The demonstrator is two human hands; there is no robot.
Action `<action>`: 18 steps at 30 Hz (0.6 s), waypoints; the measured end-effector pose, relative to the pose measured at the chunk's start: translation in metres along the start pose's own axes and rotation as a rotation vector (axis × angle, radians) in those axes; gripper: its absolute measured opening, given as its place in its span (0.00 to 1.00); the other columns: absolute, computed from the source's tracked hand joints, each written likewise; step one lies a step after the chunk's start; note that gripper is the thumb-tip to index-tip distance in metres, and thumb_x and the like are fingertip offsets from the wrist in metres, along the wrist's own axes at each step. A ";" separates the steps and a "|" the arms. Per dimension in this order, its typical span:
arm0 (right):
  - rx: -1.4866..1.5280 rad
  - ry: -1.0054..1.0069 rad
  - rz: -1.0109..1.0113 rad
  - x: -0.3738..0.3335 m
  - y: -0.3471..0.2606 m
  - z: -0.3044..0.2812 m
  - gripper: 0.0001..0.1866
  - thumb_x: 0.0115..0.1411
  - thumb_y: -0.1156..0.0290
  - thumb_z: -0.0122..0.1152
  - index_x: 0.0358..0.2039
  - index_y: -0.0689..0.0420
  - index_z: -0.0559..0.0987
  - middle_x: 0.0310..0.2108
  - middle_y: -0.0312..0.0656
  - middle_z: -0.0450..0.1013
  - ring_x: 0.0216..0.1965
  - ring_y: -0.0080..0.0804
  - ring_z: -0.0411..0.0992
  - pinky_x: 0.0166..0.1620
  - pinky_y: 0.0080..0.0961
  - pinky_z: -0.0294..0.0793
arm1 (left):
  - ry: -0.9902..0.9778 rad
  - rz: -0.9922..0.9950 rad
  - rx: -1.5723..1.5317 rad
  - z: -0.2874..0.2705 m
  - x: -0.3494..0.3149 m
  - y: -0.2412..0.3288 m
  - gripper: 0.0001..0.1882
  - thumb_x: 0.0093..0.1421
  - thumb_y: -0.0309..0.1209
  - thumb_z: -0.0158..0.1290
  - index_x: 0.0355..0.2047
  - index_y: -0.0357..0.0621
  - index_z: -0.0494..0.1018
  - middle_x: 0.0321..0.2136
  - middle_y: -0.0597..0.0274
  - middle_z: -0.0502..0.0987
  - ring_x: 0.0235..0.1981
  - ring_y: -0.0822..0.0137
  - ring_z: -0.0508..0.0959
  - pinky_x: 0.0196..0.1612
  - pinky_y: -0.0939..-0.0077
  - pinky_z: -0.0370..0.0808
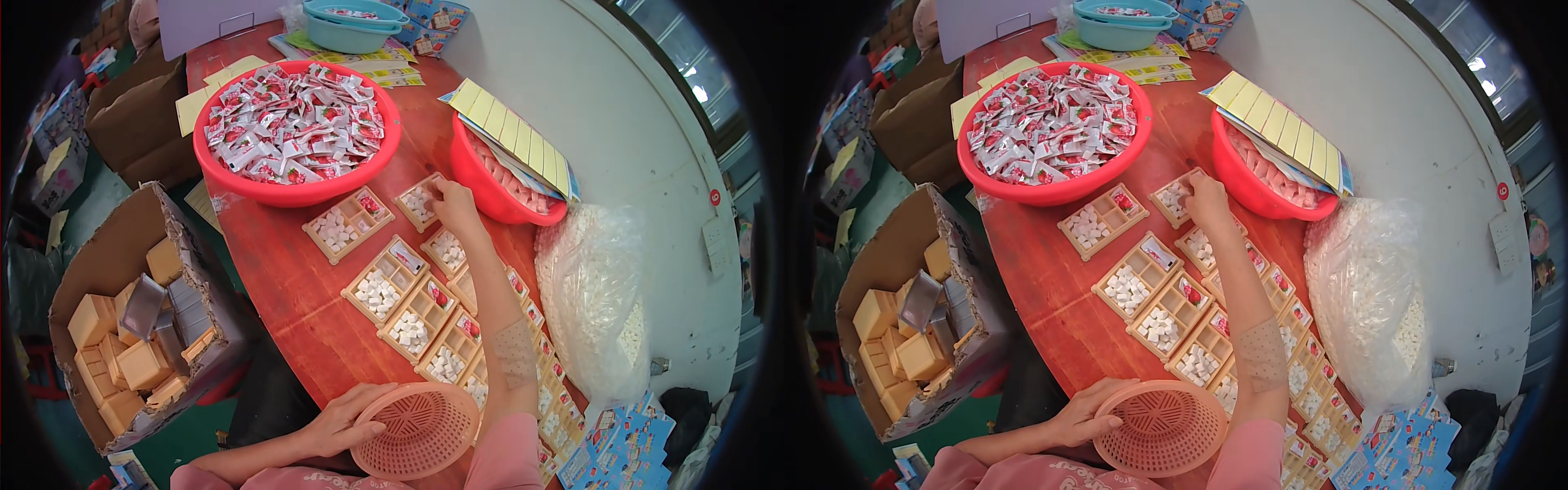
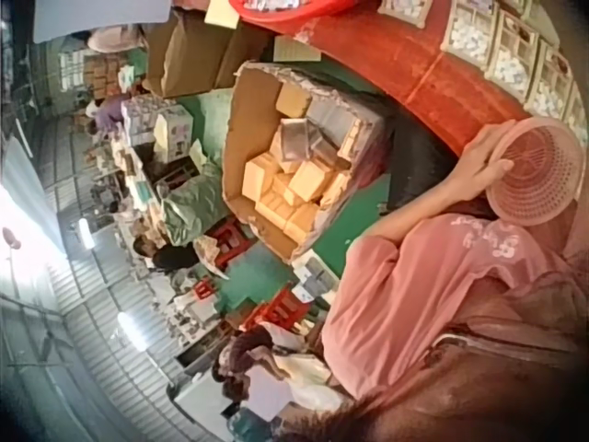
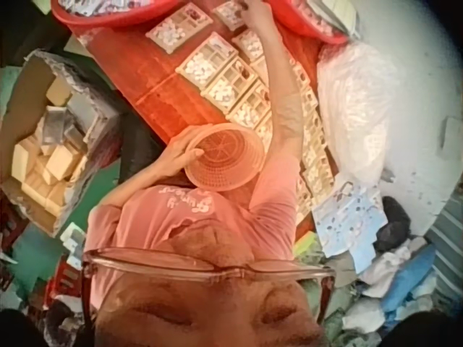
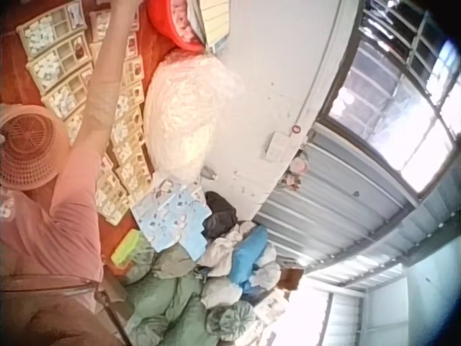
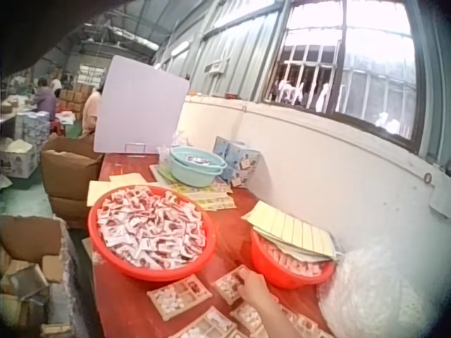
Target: The person sorts small white rectangular pieces by hand into wooden organizers.
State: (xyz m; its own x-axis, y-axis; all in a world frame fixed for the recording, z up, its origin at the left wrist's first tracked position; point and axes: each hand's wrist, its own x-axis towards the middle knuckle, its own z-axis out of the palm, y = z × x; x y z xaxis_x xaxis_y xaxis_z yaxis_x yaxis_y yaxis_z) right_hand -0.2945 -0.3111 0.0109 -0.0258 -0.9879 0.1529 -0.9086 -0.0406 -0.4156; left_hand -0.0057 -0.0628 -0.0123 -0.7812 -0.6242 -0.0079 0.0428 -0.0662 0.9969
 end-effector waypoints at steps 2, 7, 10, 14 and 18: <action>0.125 0.061 -0.004 0.003 -0.002 0.001 0.18 0.45 0.75 0.65 0.39 0.64 0.77 0.34 0.51 0.74 0.36 0.44 0.75 0.40 0.32 0.72 | 0.004 0.001 -0.007 0.000 0.000 0.000 0.32 0.60 0.45 0.47 0.59 0.36 0.58 0.56 0.48 0.63 0.57 0.55 0.64 0.59 0.65 0.60; 0.104 0.157 -0.096 0.012 0.008 0.021 0.15 0.47 0.76 0.62 0.38 0.62 0.78 0.33 0.50 0.75 0.37 0.45 0.74 0.42 0.34 0.72 | 0.012 0.029 0.016 0.000 0.000 -0.003 0.32 0.60 0.43 0.48 0.60 0.37 0.57 0.56 0.48 0.62 0.57 0.55 0.64 0.58 0.66 0.60; 0.107 0.155 -0.141 0.011 0.013 0.024 0.13 0.49 0.76 0.60 0.38 0.62 0.78 0.34 0.49 0.75 0.37 0.42 0.75 0.40 0.31 0.73 | 0.007 0.043 0.043 0.001 0.001 -0.001 0.32 0.60 0.41 0.49 0.60 0.37 0.57 0.56 0.47 0.62 0.57 0.55 0.65 0.58 0.66 0.62; 0.419 0.181 -0.045 -0.019 -0.004 -0.017 0.10 0.52 0.75 0.58 0.36 0.62 0.78 0.36 0.48 0.75 0.38 0.34 0.75 0.41 0.25 0.71 | 0.021 0.034 0.033 0.002 -0.002 -0.003 0.31 0.60 0.41 0.49 0.60 0.37 0.57 0.55 0.47 0.63 0.57 0.55 0.65 0.58 0.66 0.61; 0.376 0.442 -0.082 -0.095 -0.012 -0.095 0.12 0.55 0.75 0.59 0.41 0.62 0.77 0.35 0.40 0.75 0.35 0.25 0.73 0.40 0.21 0.71 | 0.004 0.004 0.002 0.000 -0.005 -0.003 0.31 0.60 0.41 0.49 0.59 0.37 0.58 0.55 0.47 0.63 0.57 0.55 0.65 0.58 0.66 0.62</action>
State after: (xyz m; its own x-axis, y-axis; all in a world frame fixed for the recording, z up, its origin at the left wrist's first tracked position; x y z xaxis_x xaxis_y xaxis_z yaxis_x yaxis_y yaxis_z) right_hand -0.3212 -0.2025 0.0864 -0.2064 -0.8262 0.5243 -0.7070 -0.2445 -0.6636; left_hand -0.0023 -0.0593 -0.0149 -0.7783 -0.6279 -0.0045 0.0446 -0.0624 0.9971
